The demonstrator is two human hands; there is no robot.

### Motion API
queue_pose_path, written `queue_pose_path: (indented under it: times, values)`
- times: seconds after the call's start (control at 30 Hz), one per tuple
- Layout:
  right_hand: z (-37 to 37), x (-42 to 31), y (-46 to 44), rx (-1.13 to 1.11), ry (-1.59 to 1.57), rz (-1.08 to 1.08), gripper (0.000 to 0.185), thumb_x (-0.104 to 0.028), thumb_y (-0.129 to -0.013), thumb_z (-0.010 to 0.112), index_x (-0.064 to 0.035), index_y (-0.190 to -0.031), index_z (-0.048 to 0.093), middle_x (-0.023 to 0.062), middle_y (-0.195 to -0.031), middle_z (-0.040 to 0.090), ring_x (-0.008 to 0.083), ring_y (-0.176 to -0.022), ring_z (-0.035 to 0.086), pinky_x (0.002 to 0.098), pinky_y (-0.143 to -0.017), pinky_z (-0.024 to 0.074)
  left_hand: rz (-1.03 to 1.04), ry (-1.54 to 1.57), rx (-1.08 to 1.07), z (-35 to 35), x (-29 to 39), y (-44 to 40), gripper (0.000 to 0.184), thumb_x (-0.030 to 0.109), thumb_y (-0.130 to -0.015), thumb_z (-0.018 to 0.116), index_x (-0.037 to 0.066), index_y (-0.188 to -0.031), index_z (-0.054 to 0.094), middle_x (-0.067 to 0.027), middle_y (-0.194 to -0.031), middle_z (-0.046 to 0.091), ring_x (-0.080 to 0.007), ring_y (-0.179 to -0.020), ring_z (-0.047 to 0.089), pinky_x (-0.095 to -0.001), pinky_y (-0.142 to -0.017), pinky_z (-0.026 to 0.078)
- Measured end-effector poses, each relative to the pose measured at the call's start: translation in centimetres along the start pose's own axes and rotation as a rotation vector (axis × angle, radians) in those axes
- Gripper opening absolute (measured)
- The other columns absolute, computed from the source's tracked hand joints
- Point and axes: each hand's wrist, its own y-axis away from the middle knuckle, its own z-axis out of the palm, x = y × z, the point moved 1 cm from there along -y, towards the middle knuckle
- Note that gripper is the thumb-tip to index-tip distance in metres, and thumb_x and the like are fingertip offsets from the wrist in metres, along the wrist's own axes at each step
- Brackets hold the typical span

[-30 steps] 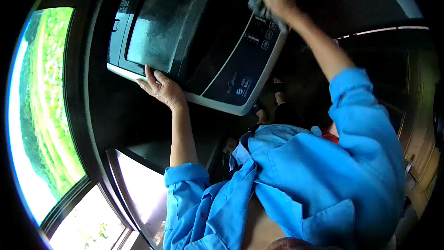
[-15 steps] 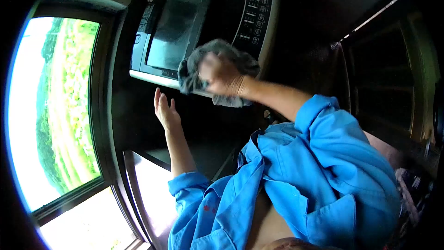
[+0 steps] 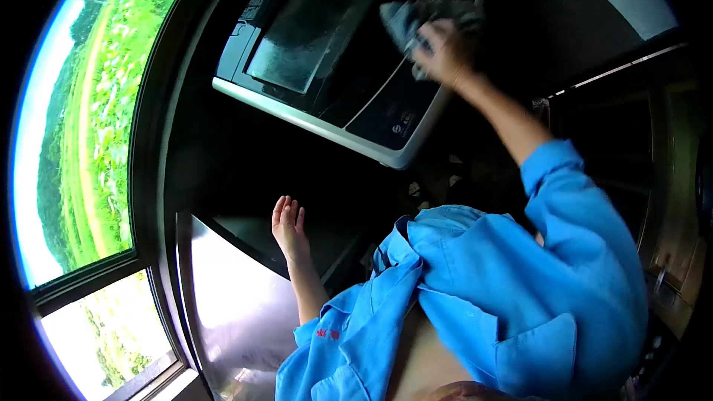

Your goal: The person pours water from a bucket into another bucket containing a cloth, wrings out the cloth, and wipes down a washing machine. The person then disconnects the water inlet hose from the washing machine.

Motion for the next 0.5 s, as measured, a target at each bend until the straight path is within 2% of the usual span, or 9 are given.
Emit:
queue_pose_path:
  times: [0.07,0.1,0.17,0.2,0.23,0.3,0.37,0.43,0.5]
  values:
    - [-0.5,-6.2,2.6,-0.043,-0.06,-0.19,0.025,-0.018,-0.067,0.065,-0.0087,-0.089,0.057,0.009,-0.093,0.057,0.027,-0.091,0.052,0.0393,-0.077,0.0449,-0.022,0.097,-0.046,2.4,0.1,-0.9,0.036,0.011,-0.087,0.047,0.003,-0.122,0.042,-0.0113,-0.119,0.049,-0.0225,-0.109,0.049,-0.0358,-0.091,0.042]
    - [-0.8,-9.2,3.6,-0.146,-0.091,-0.212,0.024,-0.018,-0.066,0.065,-0.0097,-0.087,0.058,0.0071,-0.091,0.057,0.0249,-0.091,0.051,0.0381,-0.077,0.0438,-0.024,0.092,-0.048,3.5,0.0,-1.5,0.036,0.011,-0.087,0.047,0.003,-0.122,0.042,-0.0113,-0.119,0.049,-0.0225,-0.109,0.049,-0.0358,-0.091,0.042]
    - [1.1,-12.9,5.8,-0.118,-0.127,-0.372,0.017,-0.021,-0.068,0.062,-0.0114,-0.082,0.059,0.0045,-0.089,0.057,0.0224,-0.096,0.048,0.0373,-0.082,0.0395,0.016,0.149,-0.109,5.8,0.2,-3.2,0.037,0.01,-0.087,0.046,0.002,-0.123,0.041,-0.0124,-0.118,0.049,-0.0239,-0.109,0.048,-0.0379,-0.092,0.041]
    - [2.2,-14.4,6.5,-0.2,-0.08,-0.435,0.017,-0.022,-0.069,0.06,-0.0112,-0.082,0.06,0.003,-0.093,0.057,0.0225,-0.098,0.048,0.0368,-0.082,0.0388,0.015,0.158,-0.121,7.2,0.5,-3.7,0.037,0.01,-0.087,0.047,0.002,-0.122,0.041,-0.0122,-0.118,0.049,-0.0241,-0.109,0.048,-0.038,-0.092,0.041]
    - [2.7,-15.1,6.8,-0.1,-0.135,-0.457,0.015,-0.021,-0.07,0.058,-0.0132,-0.083,0.061,0.0021,-0.096,0.057,0.0222,-0.102,0.047,0.0371,-0.084,0.0372,0.015,0.168,-0.132,8.4,0.7,-4.1,0.036,0.01,-0.087,0.047,0.002,-0.121,0.042,-0.012,-0.117,0.049,-0.0243,-0.109,0.048,-0.0381,-0.091,0.041]
    - [2.9,-14.0,5.9,-0.171,-0.189,-0.473,0.014,-0.019,-0.071,0.057,-0.0154,-0.083,0.061,0.0012,-0.097,0.057,0.0216,-0.105,0.045,0.038,-0.086,0.0357,-0.015,0.155,-0.22,9.8,1.5,-4.1,0.034,0.008,-0.086,0.048,0.003,-0.119,0.044,-0.01,-0.114,0.051,-0.0213,-0.106,0.049,-0.0356,-0.089,0.042]
    - [2.2,-11.1,4.1,-0.144,-0.076,-0.519,0.015,-0.016,-0.071,0.055,-0.0158,-0.084,0.062,0.0011,-0.096,0.056,0.0215,-0.102,0.046,0.0394,-0.084,0.0363,0.073,0.155,-0.218,10.1,2.6,-2.4,0.033,0.007,-0.085,0.048,0.003,-0.118,0.045,-0.0092,-0.113,0.051,-0.0191,-0.106,0.049,-0.0343,-0.09,0.042]
    - [1.9,-7.5,1.7,-0.094,-0.066,-0.463,0.023,-0.009,-0.069,0.056,-0.0161,-0.089,0.063,0.0021,-0.096,0.055,0.0211,-0.098,0.048,0.0374,-0.083,0.0385,0.181,-0.051,-0.117,7.8,2.5,-1.1,0.039,0.011,-0.084,0.052,0.002,-0.121,0.043,-0.0104,-0.119,0.049,-0.0217,-0.109,0.048,-0.0375,-0.091,0.041]
    - [0.3,-4.6,-0.9,-0.067,0.021,-0.405,0.029,-0.005,-0.066,0.06,-0.0139,-0.094,0.062,0.0031,-0.096,0.055,0.0221,-0.1,0.048,0.0356,-0.085,0.041,0.175,-0.076,-0.033,4.5,2.2,1.1,0.039,0.012,-0.085,0.053,0.003,-0.121,0.044,-0.0111,-0.121,0.047,-0.0217,-0.11,0.047,-0.0359,-0.09,0.042]
